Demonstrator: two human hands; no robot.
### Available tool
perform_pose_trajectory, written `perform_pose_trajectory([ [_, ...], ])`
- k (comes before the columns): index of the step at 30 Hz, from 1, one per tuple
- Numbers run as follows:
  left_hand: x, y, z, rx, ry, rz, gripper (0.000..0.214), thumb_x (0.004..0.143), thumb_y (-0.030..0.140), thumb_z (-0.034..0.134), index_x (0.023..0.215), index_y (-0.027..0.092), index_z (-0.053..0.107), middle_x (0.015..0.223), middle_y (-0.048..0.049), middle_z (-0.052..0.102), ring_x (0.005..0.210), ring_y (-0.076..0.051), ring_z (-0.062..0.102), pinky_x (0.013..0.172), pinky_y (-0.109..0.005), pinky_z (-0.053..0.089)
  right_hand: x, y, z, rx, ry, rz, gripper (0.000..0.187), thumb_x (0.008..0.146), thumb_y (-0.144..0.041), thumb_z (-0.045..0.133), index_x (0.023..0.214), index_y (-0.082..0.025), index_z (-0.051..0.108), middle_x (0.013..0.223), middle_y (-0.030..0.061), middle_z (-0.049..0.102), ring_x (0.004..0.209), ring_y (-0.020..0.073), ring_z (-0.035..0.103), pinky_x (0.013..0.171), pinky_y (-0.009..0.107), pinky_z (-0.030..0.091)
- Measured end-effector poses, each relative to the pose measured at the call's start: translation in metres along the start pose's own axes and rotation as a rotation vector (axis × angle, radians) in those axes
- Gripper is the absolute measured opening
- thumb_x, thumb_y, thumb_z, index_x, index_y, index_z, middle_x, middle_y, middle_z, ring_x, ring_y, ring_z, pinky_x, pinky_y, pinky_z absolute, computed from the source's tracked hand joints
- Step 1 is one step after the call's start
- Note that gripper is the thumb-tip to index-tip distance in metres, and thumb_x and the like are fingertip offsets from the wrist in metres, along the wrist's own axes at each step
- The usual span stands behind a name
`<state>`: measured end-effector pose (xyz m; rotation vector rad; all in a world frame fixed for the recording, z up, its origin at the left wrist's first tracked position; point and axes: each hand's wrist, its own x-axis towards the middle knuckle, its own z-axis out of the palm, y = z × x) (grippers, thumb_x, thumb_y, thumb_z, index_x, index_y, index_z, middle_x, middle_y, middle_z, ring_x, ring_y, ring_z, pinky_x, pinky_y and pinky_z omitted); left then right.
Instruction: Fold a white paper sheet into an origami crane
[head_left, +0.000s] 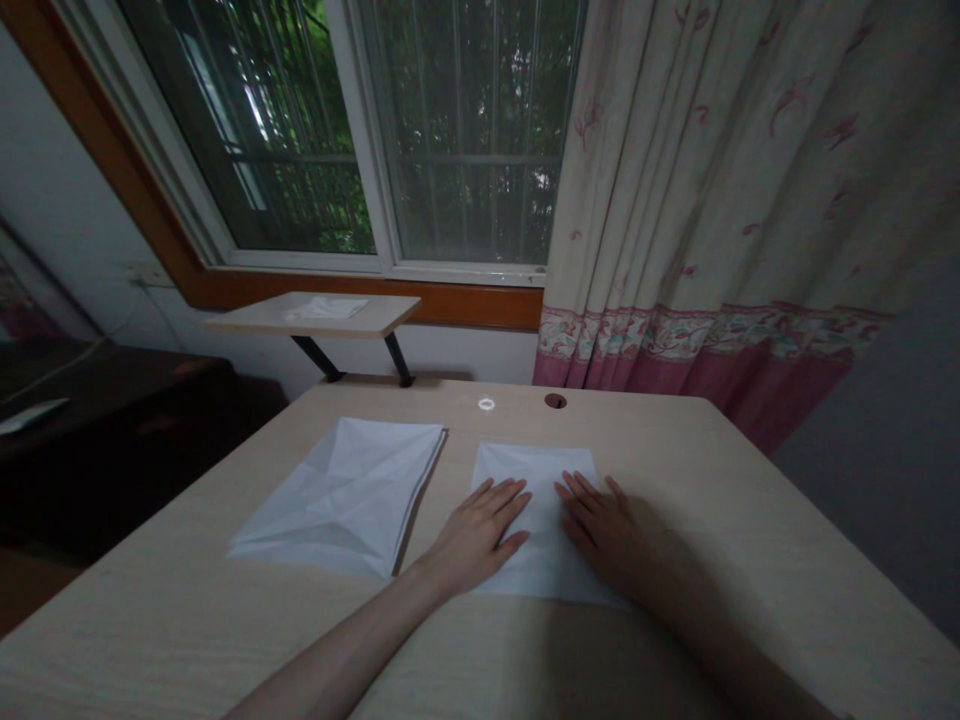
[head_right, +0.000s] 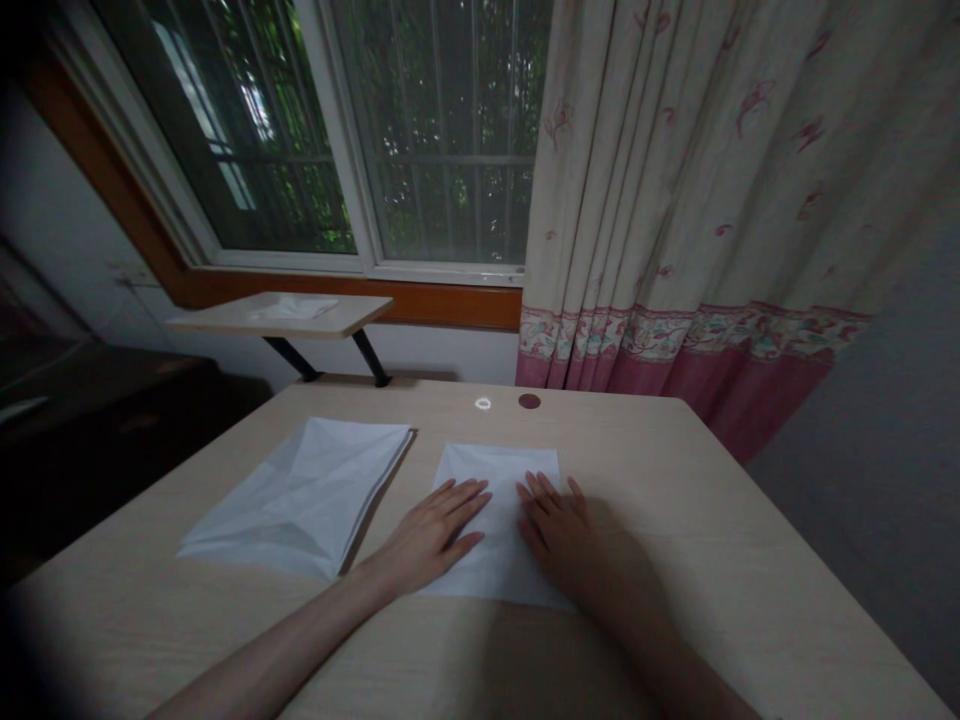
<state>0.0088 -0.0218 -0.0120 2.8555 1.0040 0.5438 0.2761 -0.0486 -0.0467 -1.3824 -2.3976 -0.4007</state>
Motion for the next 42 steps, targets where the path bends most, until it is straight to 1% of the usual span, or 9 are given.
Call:
perform_pose_trajectory([
  [4,0.0,-0.001,0.001,0.016,0.013,0.013,0.043,0.103,0.036,0.05,0.143,0.021,0.051,0.15,-0.0099,0.05,0.14,-0.024,0.047,0.115,-0.048,0.04,-0.003,0.003,0.006,0.031,0.0,0.049,0.044,0.102,-0.031,0.04,0.144,-0.021,0.05,0.147,0.0102,0.055,0.14,0.026,0.045,0.113,0.052,0.037],
  [8,0.001,0.001,-0.002,0.019,-0.024,-0.012,0.043,0.101,0.036,0.053,0.143,0.024,0.051,0.151,-0.0072,0.049,0.141,-0.027,0.045,0.116,-0.054,0.037,-0.004,0.004,0.013,-0.007,0.045,0.199,0.053,0.1,-0.044,0.044,0.145,-0.016,0.048,0.15,0.0136,0.051,0.14,0.0308,0.044,0.112,0.051,0.038],
  [12,0.003,0.004,-0.01,-0.003,-0.084,-0.052,0.045,0.101,0.038,0.053,0.144,0.025,0.051,0.153,-0.0075,0.047,0.142,-0.028,0.044,0.118,-0.057,0.033,-0.004,0.006,0.019,-0.066,0.082,0.334,0.073,0.097,-0.062,0.039,0.145,-0.008,0.047,0.148,0.0215,0.05,0.139,0.036,0.044,0.114,0.056,0.031],
  [15,0.003,0.006,-0.014,-0.025,-0.102,-0.059,0.043,0.101,0.039,0.053,0.143,0.032,0.052,0.153,-0.005,0.047,0.141,-0.028,0.045,0.119,-0.059,0.028,-0.003,0.007,0.019,-0.099,0.086,0.41,0.08,0.096,-0.067,0.034,0.144,-0.005,0.047,0.148,0.0243,0.049,0.139,0.0377,0.043,0.116,0.057,0.025],
  [19,0.003,0.008,-0.015,-0.052,-0.096,-0.082,0.04,0.101,0.04,0.053,0.14,0.037,0.054,0.154,-0.0024,0.047,0.142,-0.028,0.044,0.12,-0.059,0.024,-0.002,0.007,0.015,-0.109,0.023,0.481,0.078,0.094,-0.067,0.039,0.139,-0.005,0.053,0.148,0.0253,0.049,0.137,0.0393,0.044,0.115,0.057,0.024],
  [24,0.003,0.009,-0.016,-0.054,-0.098,-0.093,0.039,0.1,0.038,0.056,0.139,0.036,0.056,0.153,-0.0032,0.048,0.141,-0.029,0.045,0.12,-0.062,0.022,0.0,0.007,0.014,-0.039,-0.067,0.536,0.071,0.092,-0.062,0.046,0.136,-0.006,0.056,0.147,0.0243,0.05,0.138,0.0382,0.044,0.115,0.055,0.025],
  [32,0.005,0.011,-0.02,-0.055,-0.14,-0.093,0.04,0.1,0.037,0.055,0.14,0.035,0.055,0.153,-0.0051,0.047,0.141,-0.033,0.044,0.116,-0.071,0.019,0.002,0.009,0.012,0.053,-0.026,0.592,0.057,0.087,-0.048,0.056,0.135,-0.018,0.057,0.144,0.0159,0.056,0.134,0.0353,0.047,0.114,0.054,0.024],
  [36,0.004,0.01,-0.017,-0.071,-0.115,-0.093,0.038,0.101,0.038,0.053,0.139,0.036,0.056,0.153,-0.0052,0.048,0.141,-0.033,0.044,0.117,-0.07,0.016,0.005,0.008,0.003,0.118,0.014,0.604,0.053,0.086,-0.04,0.057,0.136,-0.02,0.057,0.135,0.0142,0.063,0.128,0.0338,0.051,0.111,0.051,0.027],
  [42,0.002,0.007,-0.015,-0.083,-0.083,-0.099,0.038,0.1,0.042,0.055,0.137,0.037,0.057,0.151,-0.0046,0.05,0.137,-0.031,0.047,0.117,-0.068,0.016,0.015,0.008,-0.021,0.212,-0.054,0.605,0.055,0.089,-0.037,0.053,0.142,-0.022,0.055,0.115,0.0123,0.071,0.117,0.0336,0.057,0.104,0.051,0.031],
])
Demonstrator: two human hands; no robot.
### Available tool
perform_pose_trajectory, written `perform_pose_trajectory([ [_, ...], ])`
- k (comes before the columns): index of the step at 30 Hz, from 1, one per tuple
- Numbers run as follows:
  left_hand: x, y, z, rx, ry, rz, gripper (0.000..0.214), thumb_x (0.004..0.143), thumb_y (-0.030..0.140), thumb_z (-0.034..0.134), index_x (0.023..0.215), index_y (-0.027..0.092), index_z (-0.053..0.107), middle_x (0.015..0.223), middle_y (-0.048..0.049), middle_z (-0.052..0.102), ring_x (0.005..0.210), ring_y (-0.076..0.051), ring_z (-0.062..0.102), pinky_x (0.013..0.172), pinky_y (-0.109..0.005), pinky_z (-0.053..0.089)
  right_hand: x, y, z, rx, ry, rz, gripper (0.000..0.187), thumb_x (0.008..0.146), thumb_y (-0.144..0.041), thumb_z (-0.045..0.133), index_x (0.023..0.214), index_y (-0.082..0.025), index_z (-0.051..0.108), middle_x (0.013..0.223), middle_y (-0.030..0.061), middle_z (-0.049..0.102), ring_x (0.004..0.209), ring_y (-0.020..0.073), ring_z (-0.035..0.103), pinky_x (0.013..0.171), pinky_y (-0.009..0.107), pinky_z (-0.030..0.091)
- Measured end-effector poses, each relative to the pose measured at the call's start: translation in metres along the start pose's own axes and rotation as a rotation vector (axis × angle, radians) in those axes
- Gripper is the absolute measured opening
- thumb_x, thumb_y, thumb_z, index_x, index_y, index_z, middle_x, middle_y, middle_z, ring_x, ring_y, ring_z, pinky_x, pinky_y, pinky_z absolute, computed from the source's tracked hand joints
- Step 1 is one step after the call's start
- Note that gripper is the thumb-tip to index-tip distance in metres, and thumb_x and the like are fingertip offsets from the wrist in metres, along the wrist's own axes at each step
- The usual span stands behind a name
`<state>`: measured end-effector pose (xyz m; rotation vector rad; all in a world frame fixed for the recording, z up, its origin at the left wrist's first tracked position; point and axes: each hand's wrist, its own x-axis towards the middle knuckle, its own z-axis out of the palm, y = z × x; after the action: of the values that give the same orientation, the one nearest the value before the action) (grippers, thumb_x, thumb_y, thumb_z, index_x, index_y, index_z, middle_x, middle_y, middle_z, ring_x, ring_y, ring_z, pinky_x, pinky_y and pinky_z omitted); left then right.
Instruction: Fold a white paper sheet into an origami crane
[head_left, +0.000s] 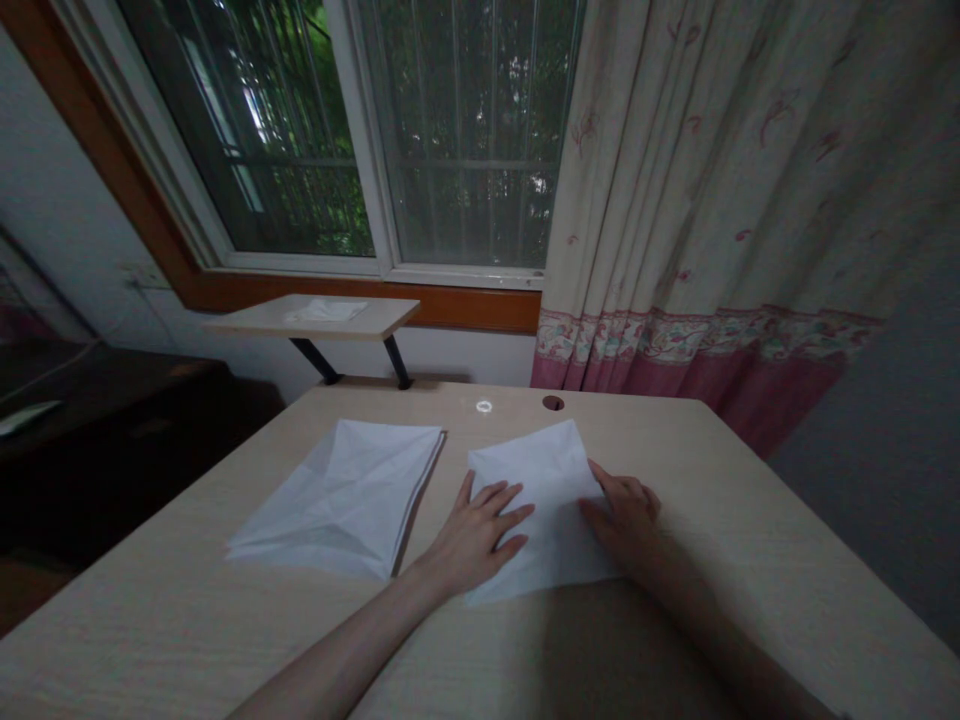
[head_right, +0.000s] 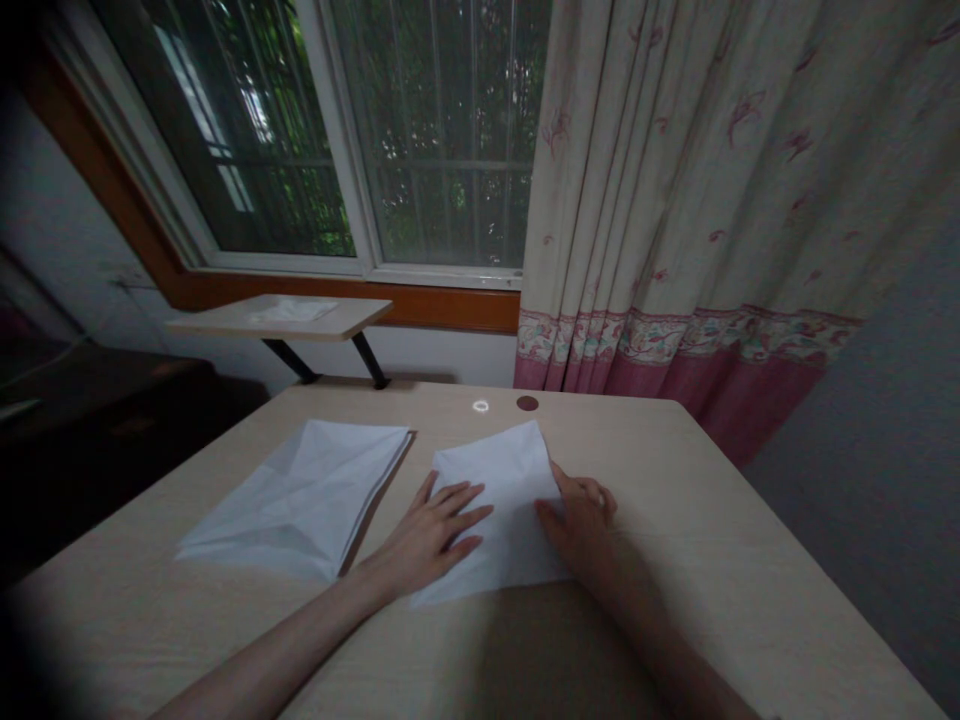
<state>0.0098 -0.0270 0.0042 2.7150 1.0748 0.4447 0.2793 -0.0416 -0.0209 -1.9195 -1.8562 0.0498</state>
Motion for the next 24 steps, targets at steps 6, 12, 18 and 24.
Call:
perform_pose_trajectory([
  [6,0.002,0.001,-0.004,0.022,0.003,0.0,0.053,0.092,0.055,0.063,0.139,0.032,0.056,0.149,-0.0073,0.052,0.129,-0.031,0.053,0.117,-0.068,0.018,0.002,0.0,-0.011,0.132,-0.065,0.032,0.057,0.086,-0.036,0.05,0.142,-0.028,0.055,0.098,0.0054,0.072,0.1,0.0285,0.064,0.101,0.049,0.033],
  [12,0.002,0.0,-0.002,0.054,0.018,0.0,0.078,0.079,0.074,0.065,0.139,0.026,0.056,0.154,-0.013,0.044,0.138,-0.036,0.045,0.119,-0.064,0.017,0.002,0.003,-0.017,0.449,-0.11,-0.044,0.064,0.083,-0.036,0.058,0.146,-0.026,0.05,0.127,0.0082,0.069,0.117,0.0324,0.061,0.107,0.05,0.036],
  [18,0.007,0.001,0.002,0.067,-0.06,-0.034,0.108,0.063,0.087,0.065,0.141,0.015,0.051,0.161,-0.0237,0.024,0.15,-0.043,0.019,0.119,-0.065,0.016,0.003,0.002,-0.024,0.819,-0.218,-0.054,0.073,0.086,-0.043,0.059,0.154,-0.025,0.037,0.127,0.0096,0.07,0.11,0.0318,0.067,0.093,0.046,0.054],
  [24,0.007,-0.001,0.01,0.018,-0.017,-0.04,0.112,0.059,0.089,0.065,0.142,0.016,0.048,0.16,-0.0245,0.028,0.15,-0.042,0.02,0.119,-0.067,0.009,0.003,-0.004,-0.025,0.977,-0.233,-0.011,0.073,0.09,-0.056,0.055,0.153,-0.025,0.037,0.127,0.0135,0.069,0.109,0.0332,0.069,0.09,0.05,0.055],
])
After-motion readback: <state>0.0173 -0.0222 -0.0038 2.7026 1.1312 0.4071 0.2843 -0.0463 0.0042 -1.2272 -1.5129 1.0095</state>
